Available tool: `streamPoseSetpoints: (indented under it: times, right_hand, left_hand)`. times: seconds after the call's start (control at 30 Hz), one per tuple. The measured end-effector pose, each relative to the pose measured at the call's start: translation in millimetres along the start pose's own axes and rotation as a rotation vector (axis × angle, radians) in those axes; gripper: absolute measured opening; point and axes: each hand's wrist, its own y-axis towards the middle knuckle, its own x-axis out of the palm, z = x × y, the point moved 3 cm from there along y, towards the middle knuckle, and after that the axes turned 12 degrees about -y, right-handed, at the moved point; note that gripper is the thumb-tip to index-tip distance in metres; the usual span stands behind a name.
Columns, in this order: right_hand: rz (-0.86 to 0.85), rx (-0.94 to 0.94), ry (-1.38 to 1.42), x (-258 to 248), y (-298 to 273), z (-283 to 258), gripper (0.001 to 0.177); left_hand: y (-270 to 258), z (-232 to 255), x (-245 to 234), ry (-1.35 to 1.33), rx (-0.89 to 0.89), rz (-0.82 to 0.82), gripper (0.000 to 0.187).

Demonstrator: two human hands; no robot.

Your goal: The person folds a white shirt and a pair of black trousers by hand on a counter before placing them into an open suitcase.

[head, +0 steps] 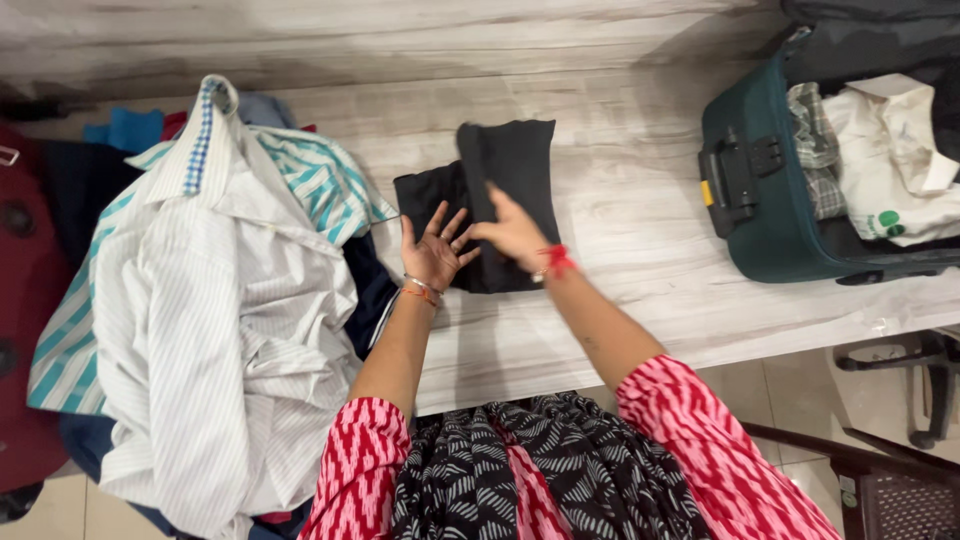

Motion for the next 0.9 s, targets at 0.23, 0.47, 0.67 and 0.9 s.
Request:
streamPoseSetpoints:
  times: [0.23, 0.47, 0.67, 0.9]
  right_hand:
    - [-0.096, -0.050, -0.179, 96, 20, 40, 0.095]
    - [-0.355, -0.333, 0.033, 76, 24, 39, 0.063]
    - [0.258, -0.365, -1.012, 33, 9, 48, 0.070]
    - [0.172, -0.291, -1.371, 68, -12, 58, 0.108]
  left_hand:
    - [-19, 34, -17, 0.525, 0.227, 0.291, 0.067]
    - [0, 97, -91, 0.580, 0.404, 0.359, 0.053]
    - [-15, 110, -62, 1.457, 0.606, 0.732, 0.047]
    - [-6, 57, 33, 2.415, 0.470, 0.809, 0.070]
